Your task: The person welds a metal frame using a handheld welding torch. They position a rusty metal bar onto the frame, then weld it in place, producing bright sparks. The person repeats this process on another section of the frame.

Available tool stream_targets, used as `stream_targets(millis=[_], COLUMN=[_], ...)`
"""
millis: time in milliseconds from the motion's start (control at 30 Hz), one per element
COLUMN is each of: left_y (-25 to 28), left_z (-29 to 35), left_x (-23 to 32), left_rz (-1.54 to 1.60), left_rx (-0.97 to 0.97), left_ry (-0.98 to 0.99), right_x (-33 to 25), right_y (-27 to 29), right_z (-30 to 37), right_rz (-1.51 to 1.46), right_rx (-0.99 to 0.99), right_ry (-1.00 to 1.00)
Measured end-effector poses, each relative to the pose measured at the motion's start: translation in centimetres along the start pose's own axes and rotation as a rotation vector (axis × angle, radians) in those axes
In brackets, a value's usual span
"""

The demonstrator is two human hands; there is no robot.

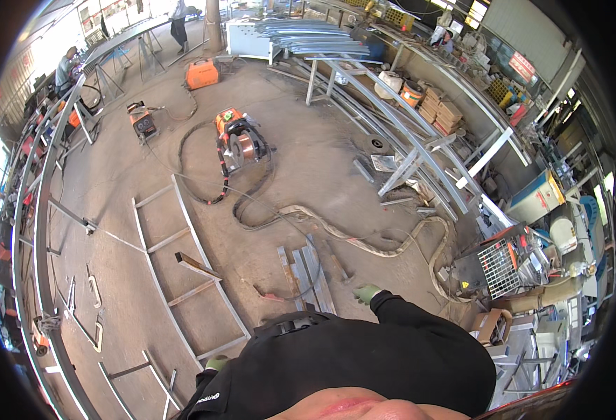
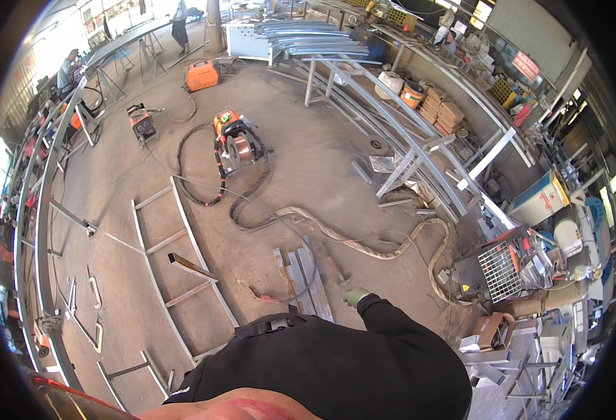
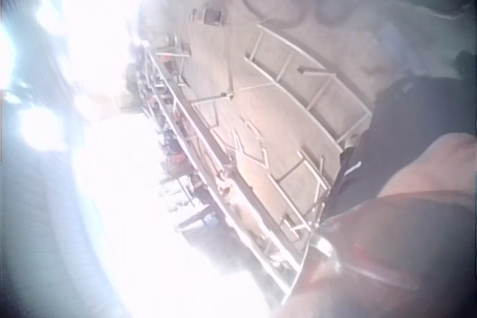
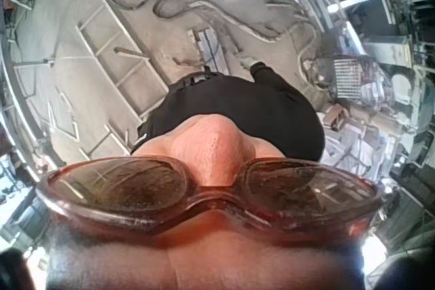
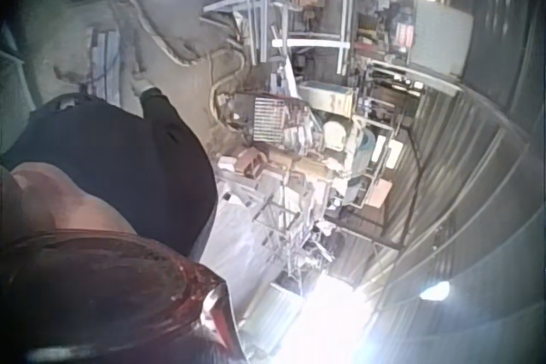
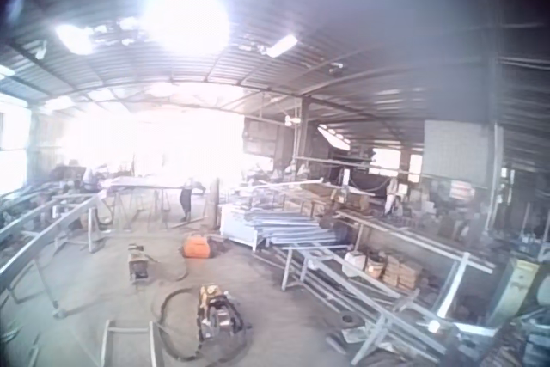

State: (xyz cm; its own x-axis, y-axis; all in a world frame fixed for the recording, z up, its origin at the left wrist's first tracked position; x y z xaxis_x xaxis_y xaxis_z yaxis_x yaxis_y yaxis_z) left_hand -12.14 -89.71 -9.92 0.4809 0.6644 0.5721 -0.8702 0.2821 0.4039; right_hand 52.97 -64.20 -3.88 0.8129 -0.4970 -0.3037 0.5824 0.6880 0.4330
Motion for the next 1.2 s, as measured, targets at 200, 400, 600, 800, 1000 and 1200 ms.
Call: stream_targets(millis=[200, 400, 600, 800, 1000, 1200], left_y=[1.3, -0.3, -4.7, -5.9, -2.7, -3.4], left_z=[2.4, 5.9, 8.4, 7.9, 7.9, 11.1], left_x=[3.7, 2.5, -1.9, -5.6, -6.6, -9.3], left_rz=[0.271, 0.251, -0.09, -0.055, 0.281, 0.473], left_rx=[0.111, 0.162, 0.032, 0.041, 0.22, 0.215], left_ry=[0.116, 0.205, 0.101, 0.103, 0.108, 0.172], right_x=[2.7, 7.8, 10.9, 11.6, 8.0, 0.5], right_y=[-3.1, -5.5, -6.7, -7.3, -9.6, -10.1], right_z=[2.3, 4.2, 5.4, 5.4, 6.4, 6.4], right_rz=[0.15, 0.112, 0.202, 0.126, 0.17, 0.261], right_rx=[-0.072, -0.067, -0.121, -0.059, -0.095, -0.068], right_ry=[0.105, -0.025, -0.011, -0.024, 0.007, 0.152])
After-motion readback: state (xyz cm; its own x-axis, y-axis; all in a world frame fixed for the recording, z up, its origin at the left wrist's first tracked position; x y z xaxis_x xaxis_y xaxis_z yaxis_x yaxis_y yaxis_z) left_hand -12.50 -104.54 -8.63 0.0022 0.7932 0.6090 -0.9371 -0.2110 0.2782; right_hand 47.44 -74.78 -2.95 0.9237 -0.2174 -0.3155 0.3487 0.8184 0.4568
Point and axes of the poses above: each hand's wrist, its own z-axis away from the middle knuckle, its own y-axis out of the back of the hand, x = y × z, the point moved 6 cm from there along -z, towards the middle knuckle, and after that the axes turned 11 degrees about z, right-handed, at the moved point
